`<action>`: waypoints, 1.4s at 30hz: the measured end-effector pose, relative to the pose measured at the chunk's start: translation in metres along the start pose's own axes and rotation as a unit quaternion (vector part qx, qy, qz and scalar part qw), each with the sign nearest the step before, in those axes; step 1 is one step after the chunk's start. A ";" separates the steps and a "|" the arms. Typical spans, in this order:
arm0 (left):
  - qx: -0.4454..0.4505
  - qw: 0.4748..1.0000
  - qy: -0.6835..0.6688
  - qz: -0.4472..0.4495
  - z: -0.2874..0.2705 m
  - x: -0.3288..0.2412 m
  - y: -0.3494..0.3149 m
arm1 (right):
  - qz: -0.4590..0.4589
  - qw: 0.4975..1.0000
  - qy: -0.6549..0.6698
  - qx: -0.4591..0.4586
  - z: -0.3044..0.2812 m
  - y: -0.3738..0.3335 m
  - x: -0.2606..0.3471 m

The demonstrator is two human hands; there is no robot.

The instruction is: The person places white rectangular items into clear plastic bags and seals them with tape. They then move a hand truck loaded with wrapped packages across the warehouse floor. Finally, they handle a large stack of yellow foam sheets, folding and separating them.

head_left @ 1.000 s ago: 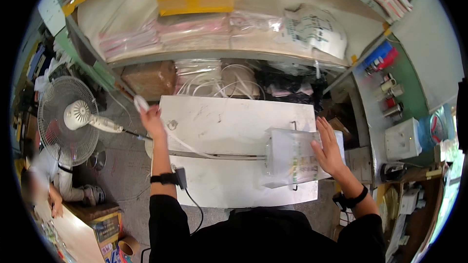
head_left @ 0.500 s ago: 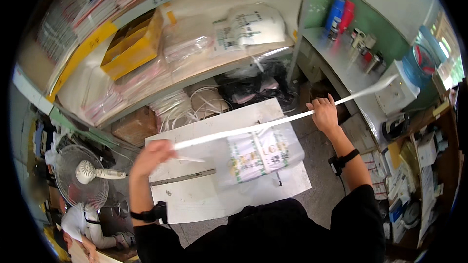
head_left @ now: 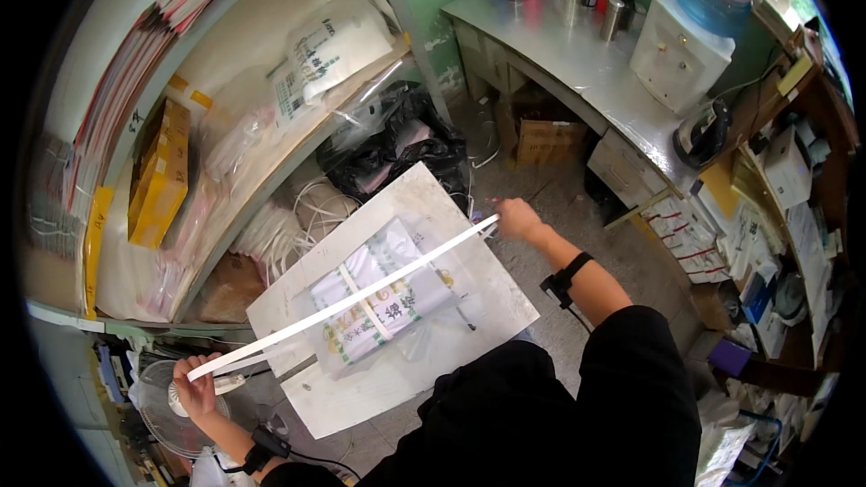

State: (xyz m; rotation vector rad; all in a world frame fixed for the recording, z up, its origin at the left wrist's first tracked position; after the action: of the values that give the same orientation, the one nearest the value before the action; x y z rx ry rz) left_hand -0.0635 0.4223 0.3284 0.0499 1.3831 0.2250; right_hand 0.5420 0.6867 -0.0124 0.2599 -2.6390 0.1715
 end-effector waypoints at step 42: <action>0.080 0.973 0.192 -0.095 0.079 0.063 -0.010 | -0.186 0.884 0.369 -0.220 -0.107 -0.034 0.201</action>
State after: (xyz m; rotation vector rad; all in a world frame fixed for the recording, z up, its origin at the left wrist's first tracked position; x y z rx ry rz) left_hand 0.0254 0.4323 0.2805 0.0074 1.7794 -0.0428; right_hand 0.4232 0.6410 0.1795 0.4351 -1.7617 -0.3853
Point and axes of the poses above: each hand's wrist, its own y-axis towards the middle knuckle, its own z-axis out of the palm, x = y × z, the point moved 4 cm from there along y, towards the middle knuckle, and after that the axes turned 7 degrees about -x, right-handed, at the moved point
